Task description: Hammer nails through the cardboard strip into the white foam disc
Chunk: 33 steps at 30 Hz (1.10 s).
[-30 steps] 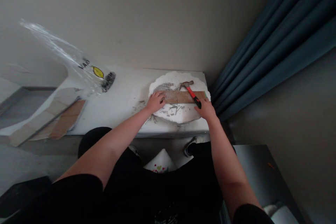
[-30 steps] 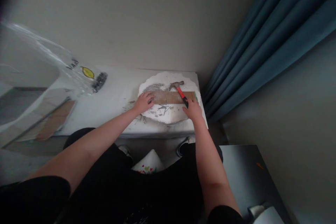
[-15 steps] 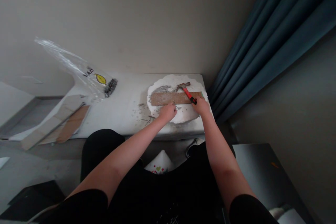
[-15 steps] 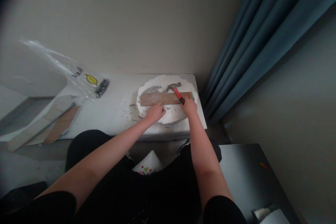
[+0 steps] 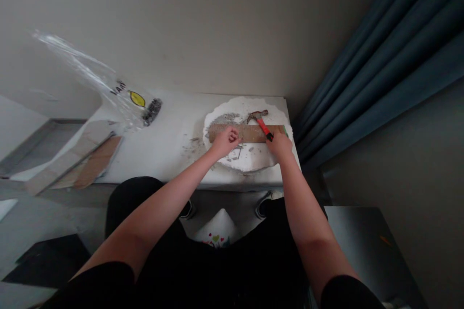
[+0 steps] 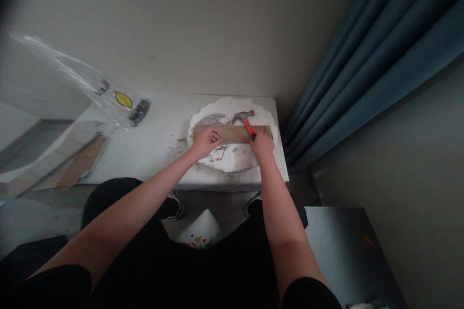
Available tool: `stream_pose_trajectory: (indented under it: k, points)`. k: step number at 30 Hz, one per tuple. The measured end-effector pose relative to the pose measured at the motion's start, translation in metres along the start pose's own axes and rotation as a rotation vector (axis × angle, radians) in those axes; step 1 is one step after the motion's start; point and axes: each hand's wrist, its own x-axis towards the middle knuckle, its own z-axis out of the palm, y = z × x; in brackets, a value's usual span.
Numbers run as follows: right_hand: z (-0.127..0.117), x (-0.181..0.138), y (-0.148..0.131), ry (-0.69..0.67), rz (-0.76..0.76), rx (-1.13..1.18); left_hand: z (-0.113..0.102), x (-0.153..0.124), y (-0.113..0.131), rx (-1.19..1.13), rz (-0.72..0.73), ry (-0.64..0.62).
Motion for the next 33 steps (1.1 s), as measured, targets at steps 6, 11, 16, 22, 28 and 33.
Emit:
stream_pose_trajectory:
  k: [6, 11, 16, 22, 28, 33]
  points:
    - [-0.001, 0.006, -0.001, -0.027, 0.002, -0.039, -0.048, 0.003, -0.039, -0.146, 0.024, 0.079]
    - [0.003, 0.007, 0.001, -0.039, 0.023, -0.068, -0.052, 0.011, -0.056, -0.106, 0.040, 0.122]
    - [0.007, 0.005, 0.002, -0.019, 0.034, -0.119, -0.053, 0.022, -0.059, -0.045, 0.070, 0.070]
    - [0.010, 0.005, 0.001, 0.020, 0.040, -0.132, -0.054, 0.026, -0.063, -0.069, 0.049, -0.002]
    - [0.010, 0.005, -0.002, 0.022, 0.065, -0.146, -0.048, 0.028, -0.065, -0.040, 0.069, -0.016]
    - [0.010, 0.005, -0.001, 0.028, 0.049, -0.148, -0.044, 0.029, -0.066, -0.057, 0.044, -0.033]
